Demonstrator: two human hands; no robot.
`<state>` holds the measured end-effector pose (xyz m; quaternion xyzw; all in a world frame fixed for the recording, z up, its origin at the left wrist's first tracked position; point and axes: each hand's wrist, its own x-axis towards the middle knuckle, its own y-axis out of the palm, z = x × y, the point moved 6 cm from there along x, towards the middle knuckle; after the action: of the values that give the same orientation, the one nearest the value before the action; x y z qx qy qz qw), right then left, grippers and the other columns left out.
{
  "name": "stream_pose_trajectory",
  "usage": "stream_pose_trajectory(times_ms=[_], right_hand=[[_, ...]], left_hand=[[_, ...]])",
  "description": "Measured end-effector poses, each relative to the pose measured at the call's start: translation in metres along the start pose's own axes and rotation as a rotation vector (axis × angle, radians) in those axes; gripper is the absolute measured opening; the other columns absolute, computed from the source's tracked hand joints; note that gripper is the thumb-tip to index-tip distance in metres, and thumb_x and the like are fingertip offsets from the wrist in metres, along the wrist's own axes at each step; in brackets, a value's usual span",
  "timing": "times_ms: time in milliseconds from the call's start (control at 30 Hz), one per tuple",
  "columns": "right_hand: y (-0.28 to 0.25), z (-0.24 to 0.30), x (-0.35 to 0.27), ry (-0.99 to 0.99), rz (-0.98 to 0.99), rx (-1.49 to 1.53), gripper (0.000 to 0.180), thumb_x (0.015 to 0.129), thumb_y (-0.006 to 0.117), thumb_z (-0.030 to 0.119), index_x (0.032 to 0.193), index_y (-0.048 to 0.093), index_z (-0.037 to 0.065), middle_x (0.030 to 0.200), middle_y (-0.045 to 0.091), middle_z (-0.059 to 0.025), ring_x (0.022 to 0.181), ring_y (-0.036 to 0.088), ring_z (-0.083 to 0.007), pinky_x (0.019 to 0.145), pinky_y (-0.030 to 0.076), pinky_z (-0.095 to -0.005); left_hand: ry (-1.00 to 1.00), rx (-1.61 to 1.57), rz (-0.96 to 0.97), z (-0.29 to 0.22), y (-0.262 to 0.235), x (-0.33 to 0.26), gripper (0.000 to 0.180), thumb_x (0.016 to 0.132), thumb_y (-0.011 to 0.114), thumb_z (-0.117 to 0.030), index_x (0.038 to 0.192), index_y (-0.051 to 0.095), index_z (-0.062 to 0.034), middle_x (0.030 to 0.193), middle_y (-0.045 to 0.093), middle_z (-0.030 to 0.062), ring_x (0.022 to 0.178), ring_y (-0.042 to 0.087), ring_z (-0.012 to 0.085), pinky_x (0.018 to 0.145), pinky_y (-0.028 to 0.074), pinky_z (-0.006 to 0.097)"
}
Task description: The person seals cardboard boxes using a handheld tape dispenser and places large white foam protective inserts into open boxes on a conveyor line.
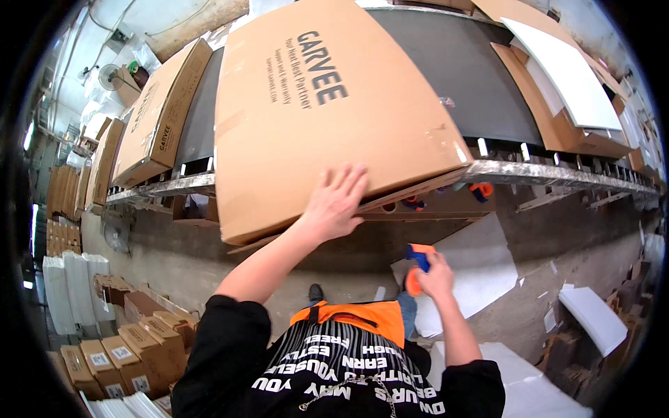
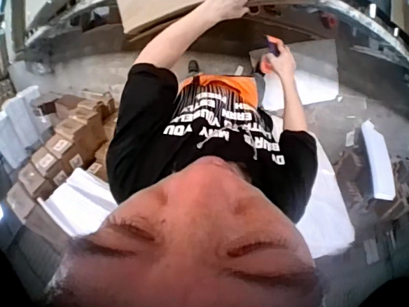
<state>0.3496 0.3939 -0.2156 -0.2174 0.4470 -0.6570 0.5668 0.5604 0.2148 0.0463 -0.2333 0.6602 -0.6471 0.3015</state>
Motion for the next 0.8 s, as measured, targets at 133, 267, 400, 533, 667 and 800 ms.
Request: stream_pose_trajectory(times_ms=[133, 267, 400, 533, 667, 800], right_hand=[[-0.027, 0.051, -0.058, 0.193, -0.172, 0.064, 0.054, 0.070, 0.066, 0.026, 0.119, 0.062, 0.004, 0.118, 0.061, -0.0153, 0.103, 0.062, -0.0343, 0.090, 0.049, -0.0404], [-0.054, 0.245, -0.092, 0.185, -0.055, 0.255, 0.051, 0.068, 0.068, 0.022, 0.117, 0.063, 0.006, 0.114, 0.063, -0.0147, 0.097, 0.064, -0.0347, 0.084, 0.051, -0.0378], [-0.084, 0.427, -0.075, -0.352, -0.325, 0.080, 0.048, 0.071, 0.070, 0.023, 0.116, 0.063, 0.009, 0.118, 0.060, -0.0169, 0.094, 0.064, -0.0353, 0.080, 0.053, -0.0394], [-0.089, 0.565, -0.041, -0.473, -0.348, -0.150, 0.037, 0.070, 0.063, 0.019, 0.107, 0.064, 0.012, 0.107, 0.062, -0.0154, 0.091, 0.064, -0.0346, 0.075, 0.053, -0.0425], [-0.065, 0.569, 0.022, -0.173, 0.057, -0.459, 0.029, 0.064, 0.065, 0.019, 0.090, 0.071, 0.009, 0.086, 0.070, -0.0159, 0.086, 0.069, -0.0333, 0.074, 0.056, -0.0409], [-0.016, 0.521, -0.009, -0.208, 0.279, -0.593, 0.027, 0.064, 0.069, 0.025, 0.085, 0.073, 0.009, 0.084, 0.071, -0.0140, 0.083, 0.071, -0.0288, 0.074, 0.056, -0.0384]], left_hand=[[-0.160, -0.010, -0.035, 0.122, 0.016, -0.153, 0.096, 0.067, 0.080, -0.042, 0.141, 0.038, 0.0009, 0.150, 0.033, 0.0216, 0.140, 0.029, 0.0408, 0.115, 0.022, 0.052], [-0.046, -0.101, -0.449, 0.213, 0.085, -0.240, 0.085, 0.061, 0.083, -0.045, 0.127, 0.055, 0.0021, 0.136, 0.051, 0.0224, 0.129, 0.046, 0.0401, 0.110, 0.034, 0.049], [-0.005, -0.143, -0.619, 0.226, 0.080, -0.241, 0.077, 0.059, 0.084, -0.043, 0.119, 0.061, -0.0002, 0.127, 0.059, 0.0193, 0.120, 0.055, 0.0369, 0.106, 0.041, 0.047], [-0.069, -0.235, -0.664, 0.246, 0.087, -0.259, 0.075, 0.052, 0.086, -0.039, 0.115, 0.064, -0.0043, 0.123, 0.063, 0.0156, 0.116, 0.059, 0.0346, 0.103, 0.044, 0.046], [-0.057, -0.304, -0.716, 0.224, 0.064, -0.255, 0.074, 0.047, 0.087, -0.035, 0.112, 0.066, -0.0048, 0.121, 0.064, 0.0152, 0.115, 0.060, 0.0348, 0.103, 0.045, 0.045], [-0.046, -0.336, -0.696, 0.241, 0.063, -0.267, 0.072, 0.047, 0.088, -0.032, 0.109, 0.067, -0.0031, 0.119, 0.065, 0.0165, 0.112, 0.062, 0.0369, 0.102, 0.046, 0.046]])
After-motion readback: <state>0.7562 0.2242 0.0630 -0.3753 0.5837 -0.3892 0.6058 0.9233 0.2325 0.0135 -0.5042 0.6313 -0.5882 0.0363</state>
